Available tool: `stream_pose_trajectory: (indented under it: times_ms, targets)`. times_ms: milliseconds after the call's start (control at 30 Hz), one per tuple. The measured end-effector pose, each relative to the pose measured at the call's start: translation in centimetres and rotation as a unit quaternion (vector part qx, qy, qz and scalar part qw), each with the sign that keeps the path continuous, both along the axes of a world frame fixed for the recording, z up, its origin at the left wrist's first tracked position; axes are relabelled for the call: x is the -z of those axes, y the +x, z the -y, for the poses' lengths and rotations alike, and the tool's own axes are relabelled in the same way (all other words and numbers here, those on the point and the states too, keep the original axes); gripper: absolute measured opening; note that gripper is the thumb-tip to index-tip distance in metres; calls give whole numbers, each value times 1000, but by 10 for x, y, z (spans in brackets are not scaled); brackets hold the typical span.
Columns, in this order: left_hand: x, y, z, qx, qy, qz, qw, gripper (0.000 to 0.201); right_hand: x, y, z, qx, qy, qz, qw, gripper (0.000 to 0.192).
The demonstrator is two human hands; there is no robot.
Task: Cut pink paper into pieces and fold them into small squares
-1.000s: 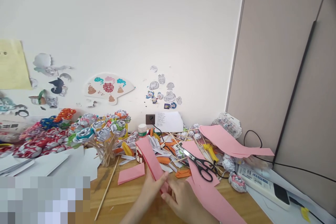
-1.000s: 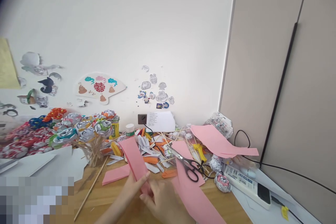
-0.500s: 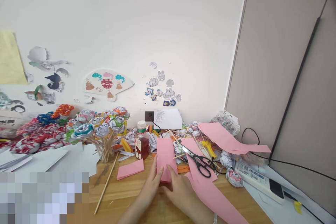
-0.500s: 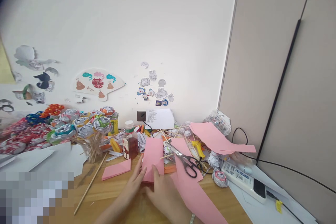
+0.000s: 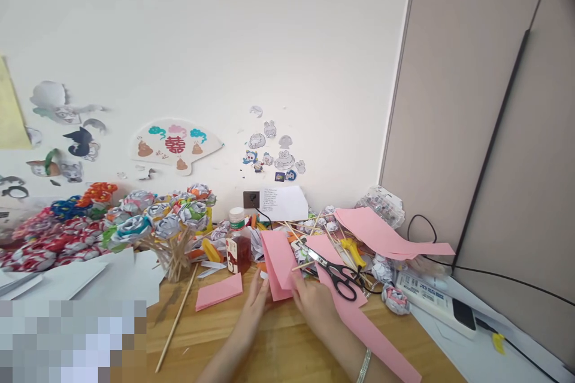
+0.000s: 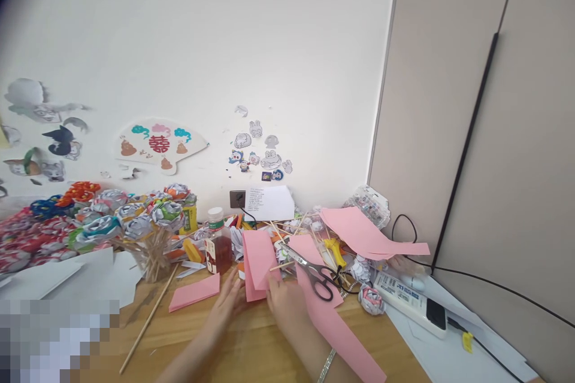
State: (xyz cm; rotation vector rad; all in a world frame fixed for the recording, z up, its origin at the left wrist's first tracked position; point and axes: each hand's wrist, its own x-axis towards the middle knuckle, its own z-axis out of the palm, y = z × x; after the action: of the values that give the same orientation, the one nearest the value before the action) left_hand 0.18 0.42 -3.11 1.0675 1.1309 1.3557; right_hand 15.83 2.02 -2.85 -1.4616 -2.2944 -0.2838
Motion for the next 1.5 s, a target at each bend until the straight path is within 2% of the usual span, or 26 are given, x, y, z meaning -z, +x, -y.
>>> stream_pose_trajectory:
  times_ms: [100, 267, 367, 467, 567, 667, 767, 833, 933, 1000, 1033, 1133, 1300, 1400, 1467, 1500]
  targets:
    - [3, 0, -6, 23, -48, 59, 997, 80, -2, 4, -4, -11, 31, 3, 999, 30]
    - [-4, 0, -5, 17, -111, 147, 983, 58, -4, 8, 0, -64, 86, -70, 992, 26]
    - [-11, -2, -1, 7, -133, 144, 981, 36, -6, 10, 7, -87, 121, -135, 980, 26]
    - [-21, -5, 5, 0, -118, 135, 984, 20, -12, 14, 15, -126, 192, -195, 954, 25]
    - [-32, -6, 14, 44, -117, 153, 980, 17, -21, 19, 23, -154, 256, -243, 923, 25]
    - [-42, -3, 24, 96, -117, 197, 969, 32, -30, 22, 32, -157, 269, -310, 898, 21]
    - [-49, -1, 29, 72, -110, 196, 972, 46, -34, 22, 33, -110, 218, -417, 875, 25]
    - [-53, -3, 29, 26, -96, 143, 985, 48, -33, 20, 27, -67, 118, -505, 852, 29]
    - [-60, -11, 27, -49, -47, -4, 998, 37, -27, 19, 9, -48, -48, -600, 797, 30]
    - [-65, -18, 26, -72, -20, -121, 990, 29, -21, 21, -4, -27, -121, -618, 776, 30]
    - [-67, -21, 25, -73, -17, -172, 982, 26, -18, 22, -9, -14, -136, -613, 778, 30]
    - [-73, -30, 25, -50, -33, -259, 964, 23, -12, 28, -19, 12, -165, -535, 828, 30]
    - [-75, -44, 22, -22, -56, -286, 957, 29, -10, 34, -19, 24, -187, -423, 887, 28]
    - [-74, -49, 20, -33, -52, -295, 953, 31, -14, 38, -16, 58, -160, -356, 919, 16]
    - [-75, -50, 20, -31, -55, -294, 954, 32, -19, 46, -14, 118, -120, -251, 953, 9]
    - [-77, -50, 20, -29, -58, -287, 956, 33, -22, 51, -14, 157, -98, -176, 967, 12]
